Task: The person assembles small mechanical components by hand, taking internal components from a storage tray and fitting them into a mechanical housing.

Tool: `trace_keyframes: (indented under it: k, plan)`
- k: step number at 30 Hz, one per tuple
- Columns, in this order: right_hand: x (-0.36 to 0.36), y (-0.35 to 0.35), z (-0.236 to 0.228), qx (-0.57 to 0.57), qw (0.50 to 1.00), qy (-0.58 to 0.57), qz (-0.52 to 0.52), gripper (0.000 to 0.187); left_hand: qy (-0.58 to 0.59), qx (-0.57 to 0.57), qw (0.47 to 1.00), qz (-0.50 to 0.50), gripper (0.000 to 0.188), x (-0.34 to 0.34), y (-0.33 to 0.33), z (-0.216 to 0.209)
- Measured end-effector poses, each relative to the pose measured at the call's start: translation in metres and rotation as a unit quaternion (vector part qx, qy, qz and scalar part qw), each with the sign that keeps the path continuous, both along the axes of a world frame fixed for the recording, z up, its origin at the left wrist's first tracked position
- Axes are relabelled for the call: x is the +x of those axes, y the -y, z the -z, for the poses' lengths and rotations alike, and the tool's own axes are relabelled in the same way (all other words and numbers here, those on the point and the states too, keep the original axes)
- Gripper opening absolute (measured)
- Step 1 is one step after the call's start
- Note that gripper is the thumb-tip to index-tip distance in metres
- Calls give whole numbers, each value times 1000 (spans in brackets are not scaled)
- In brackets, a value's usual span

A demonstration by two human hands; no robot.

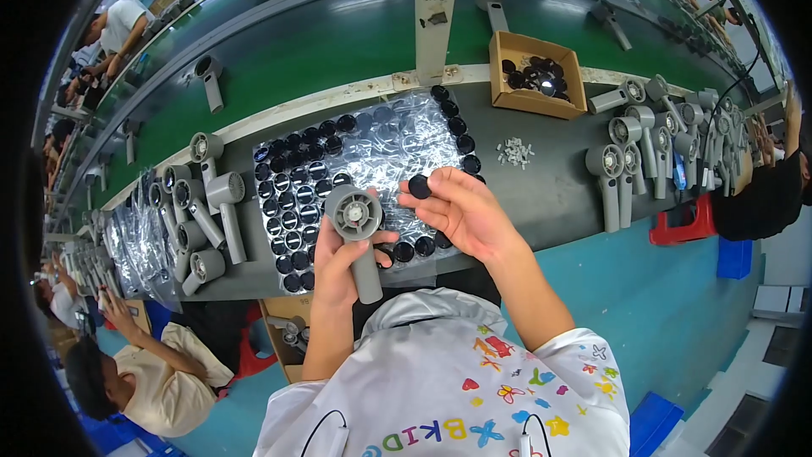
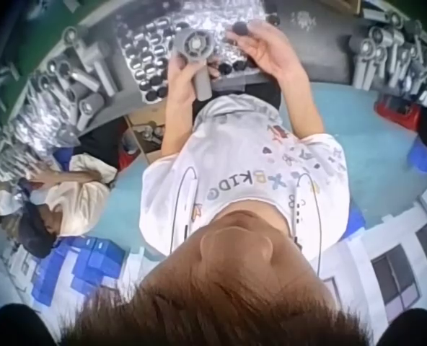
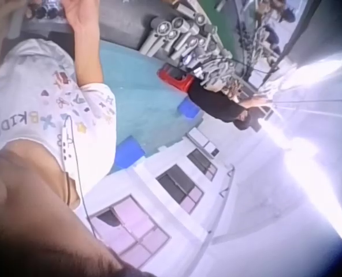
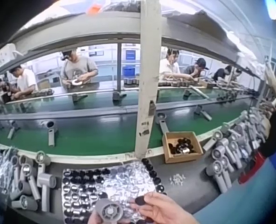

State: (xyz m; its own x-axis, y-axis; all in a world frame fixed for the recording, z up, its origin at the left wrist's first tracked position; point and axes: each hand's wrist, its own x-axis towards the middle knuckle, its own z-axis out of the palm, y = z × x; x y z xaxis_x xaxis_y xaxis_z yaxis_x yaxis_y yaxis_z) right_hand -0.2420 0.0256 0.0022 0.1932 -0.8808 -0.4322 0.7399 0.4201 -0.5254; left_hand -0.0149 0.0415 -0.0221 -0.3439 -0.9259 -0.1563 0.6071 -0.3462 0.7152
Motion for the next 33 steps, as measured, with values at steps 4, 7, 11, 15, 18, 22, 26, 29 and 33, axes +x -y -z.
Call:
trace_keyframes:
  k: [4,7,11,15,18,22,26,29,33]
  plan:
    - [2,-5,3,-41,997,-63,-7,11,20,7,1000,6,58,-5,2,-9]
    - [-2,-7,11,-89,990,-98,-55,17,36,15,999,16,59,-9,1,-11]
    - [6,-8,7,-107,980,-166,-23,25,30,18,999,27,58,-13,-1,-8]
    - [9,-7,-1,-92,970,-224,-7,29,33,24,999,29,57,-16,-2,-5]
    - [7,-6,1,-76,980,-182,5,27,33,32,999,19,56,-16,-3,-4]
    - [16,-13,-1,-164,935,-312,24,30,41,39,998,32,60,-18,-2,-9]
    - [24,-19,2,-282,853,-437,34,32,54,49,997,36,64,-24,-8,-22]
    - [26,-20,-3,-315,806,-500,29,30,56,54,997,29,64,-24,-9,-28]
    - [30,-20,-3,-360,772,-521,49,30,55,49,997,29,64,-24,-8,-28]
